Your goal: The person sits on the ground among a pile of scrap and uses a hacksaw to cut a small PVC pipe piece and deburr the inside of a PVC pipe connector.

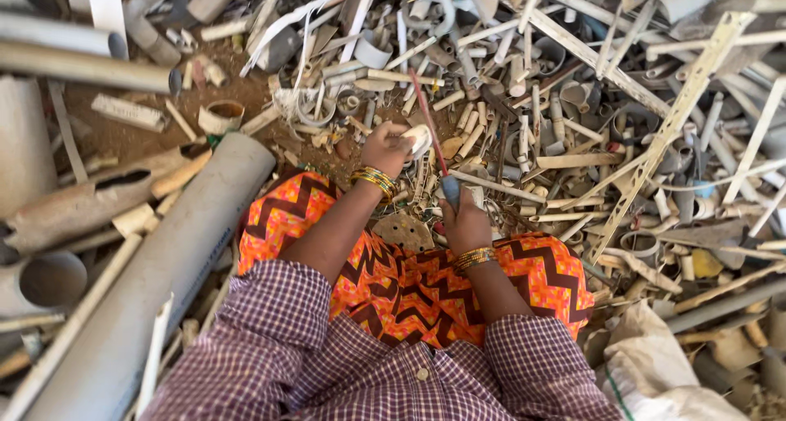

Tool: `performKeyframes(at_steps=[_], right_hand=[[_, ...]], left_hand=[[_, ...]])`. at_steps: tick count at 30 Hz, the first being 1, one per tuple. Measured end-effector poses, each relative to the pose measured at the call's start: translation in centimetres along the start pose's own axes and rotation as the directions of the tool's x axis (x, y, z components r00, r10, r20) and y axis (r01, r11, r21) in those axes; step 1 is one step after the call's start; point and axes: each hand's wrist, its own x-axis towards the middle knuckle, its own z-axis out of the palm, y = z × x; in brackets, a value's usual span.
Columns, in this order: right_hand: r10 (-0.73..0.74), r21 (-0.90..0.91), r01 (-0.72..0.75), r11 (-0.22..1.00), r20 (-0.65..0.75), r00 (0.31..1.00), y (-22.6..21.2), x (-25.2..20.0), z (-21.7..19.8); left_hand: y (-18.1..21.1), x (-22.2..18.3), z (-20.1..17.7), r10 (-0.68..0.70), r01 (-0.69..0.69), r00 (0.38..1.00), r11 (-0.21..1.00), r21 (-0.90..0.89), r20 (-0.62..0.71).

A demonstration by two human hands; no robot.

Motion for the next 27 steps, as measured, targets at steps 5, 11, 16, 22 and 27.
performKeyframes(at_steps=[5,11,16,22,27], right_hand=[[-0.017,0.268,0.08,0.96,-0.228,0.974,0.3,0.2,0.0],[0.04,0.103,-0.045,0.994,0.053,0.998,1.8,1.4,1.6],[0.127,0.452,-0.127,0.883,0.03,0.991,1.4,0.9,2.3],[0.055,0.298,-0.043,0.953,-0.032,0.998,0.0,0.4,2.3],[0.246,0.424,-0.097,0.9,-0.311,0.918,2.4,1.1,-0.1]], left_hand=[[-2.2,0.9,-1.1,-0.026,0.026,0.999,1.0,0.014,0.026],[-6.1,1.3,-1.9,0.112,-0.172,0.941,0.971,0.167,0.319],[-6.3,0.0,-3.7,-0.283,0.147,0.852,0.937,0.317,0.44],[-2.8,-0.8,-4.1,-0.269,0.219,0.682,0.962,0.16,0.68],[2.1,-2.0,-4.4,-0.298,0.253,0.747,0.954,0.159,0.594]])
